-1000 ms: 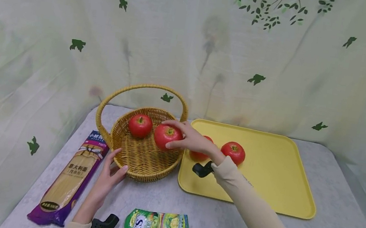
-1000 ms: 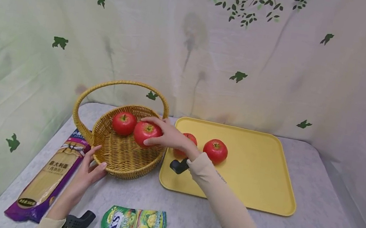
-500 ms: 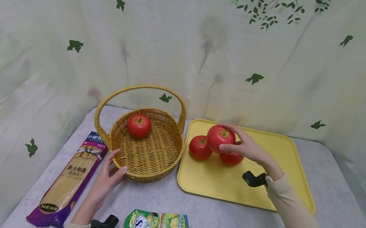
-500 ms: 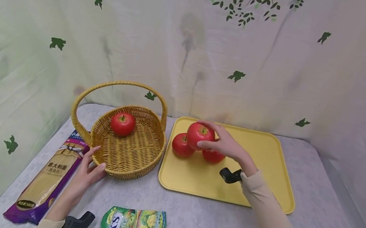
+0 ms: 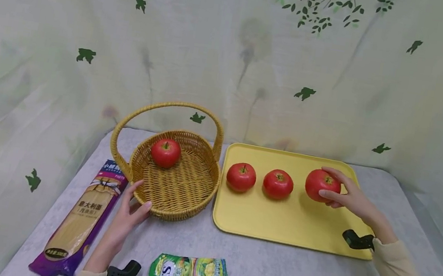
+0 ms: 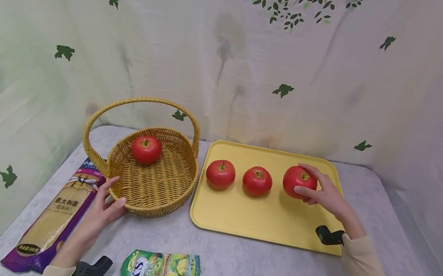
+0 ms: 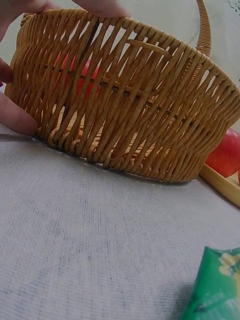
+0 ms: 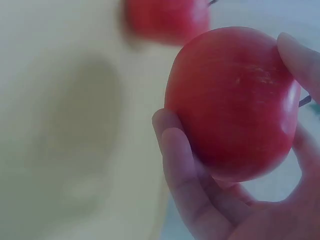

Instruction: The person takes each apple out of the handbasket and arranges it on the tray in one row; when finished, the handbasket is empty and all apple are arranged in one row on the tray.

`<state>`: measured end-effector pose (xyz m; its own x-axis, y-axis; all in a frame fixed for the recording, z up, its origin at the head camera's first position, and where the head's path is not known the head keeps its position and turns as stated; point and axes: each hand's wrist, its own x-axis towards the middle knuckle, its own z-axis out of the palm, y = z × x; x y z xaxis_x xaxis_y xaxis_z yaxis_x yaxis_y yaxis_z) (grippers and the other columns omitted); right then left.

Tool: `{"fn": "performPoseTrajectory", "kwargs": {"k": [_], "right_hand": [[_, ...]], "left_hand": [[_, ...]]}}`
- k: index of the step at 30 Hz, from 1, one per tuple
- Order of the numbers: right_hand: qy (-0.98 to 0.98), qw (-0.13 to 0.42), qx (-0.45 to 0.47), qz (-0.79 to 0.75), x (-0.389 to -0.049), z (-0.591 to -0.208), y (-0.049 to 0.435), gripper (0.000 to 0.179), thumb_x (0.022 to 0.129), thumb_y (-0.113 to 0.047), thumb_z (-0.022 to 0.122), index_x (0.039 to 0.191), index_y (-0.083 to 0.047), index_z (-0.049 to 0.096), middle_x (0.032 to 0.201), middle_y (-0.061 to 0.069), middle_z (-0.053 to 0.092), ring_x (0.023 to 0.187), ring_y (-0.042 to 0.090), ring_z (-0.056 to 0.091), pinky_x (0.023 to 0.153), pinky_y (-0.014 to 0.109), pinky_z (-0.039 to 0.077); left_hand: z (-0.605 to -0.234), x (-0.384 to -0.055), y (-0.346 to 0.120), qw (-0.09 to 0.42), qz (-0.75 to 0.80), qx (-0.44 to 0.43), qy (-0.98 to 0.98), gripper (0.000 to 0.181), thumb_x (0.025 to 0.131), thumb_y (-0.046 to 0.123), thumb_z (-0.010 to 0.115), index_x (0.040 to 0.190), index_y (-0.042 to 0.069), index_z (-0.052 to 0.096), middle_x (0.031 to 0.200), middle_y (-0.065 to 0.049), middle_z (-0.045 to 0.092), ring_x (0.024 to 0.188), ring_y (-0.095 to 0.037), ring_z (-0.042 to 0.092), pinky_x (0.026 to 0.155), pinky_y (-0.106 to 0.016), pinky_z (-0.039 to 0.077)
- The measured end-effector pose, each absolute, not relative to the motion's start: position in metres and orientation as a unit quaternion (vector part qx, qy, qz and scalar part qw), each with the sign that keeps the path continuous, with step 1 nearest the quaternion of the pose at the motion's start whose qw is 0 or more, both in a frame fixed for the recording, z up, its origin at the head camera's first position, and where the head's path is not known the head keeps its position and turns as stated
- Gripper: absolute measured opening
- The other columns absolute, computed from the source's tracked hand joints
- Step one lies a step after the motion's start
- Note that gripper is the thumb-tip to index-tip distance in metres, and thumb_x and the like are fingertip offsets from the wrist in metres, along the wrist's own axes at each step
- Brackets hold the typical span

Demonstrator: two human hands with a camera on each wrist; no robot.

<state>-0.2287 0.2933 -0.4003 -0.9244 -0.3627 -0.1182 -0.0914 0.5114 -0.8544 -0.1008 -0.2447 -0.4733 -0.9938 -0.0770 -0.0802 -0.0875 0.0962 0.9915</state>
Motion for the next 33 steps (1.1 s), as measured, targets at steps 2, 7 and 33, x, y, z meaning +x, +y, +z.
{"fn": "performPoseTrajectory", "kwargs": {"k": [2,7,33], "right_hand": [[0.861,0.143,-0.125,-0.471,-0.226,-0.405,0.302,0.072,0.093,-0.025,0.065,0.150,-0.011,0.024,0.139,0.026,0.030,0.086,0.034,0.061,0.071,0.043,0.055],[0.872,0.137,-0.110,-0.456,-0.223,-0.418,0.312,0.073,0.092,-0.030,0.065,0.150,-0.011,0.025,0.137,0.026,0.033,0.088,0.033,0.059,0.070,0.041,0.056],[0.899,0.130,-0.118,-0.400,-0.237,-0.437,0.284,0.078,0.088,-0.032,0.070,0.149,-0.009,0.028,0.125,0.033,0.028,0.110,0.050,0.037,0.067,0.041,0.056]], "left_hand": [[-0.473,-0.101,-0.245,0.003,0.670,-0.054,0.741,0.068,0.099,0.020,0.054,0.153,0.025,0.011,0.155,-0.015,0.003,0.135,-0.041,0.024,0.084,-0.015,0.044],[-0.474,-0.101,-0.245,0.002,0.668,-0.052,0.742,0.068,0.099,0.021,0.053,0.153,0.025,0.011,0.156,-0.015,0.002,0.136,-0.041,0.023,0.084,-0.015,0.043],[-0.475,-0.100,-0.245,-0.001,0.667,-0.053,0.743,0.067,0.099,0.020,0.053,0.153,0.025,0.012,0.155,-0.016,0.005,0.135,-0.040,0.024,0.084,-0.014,0.043]]}}
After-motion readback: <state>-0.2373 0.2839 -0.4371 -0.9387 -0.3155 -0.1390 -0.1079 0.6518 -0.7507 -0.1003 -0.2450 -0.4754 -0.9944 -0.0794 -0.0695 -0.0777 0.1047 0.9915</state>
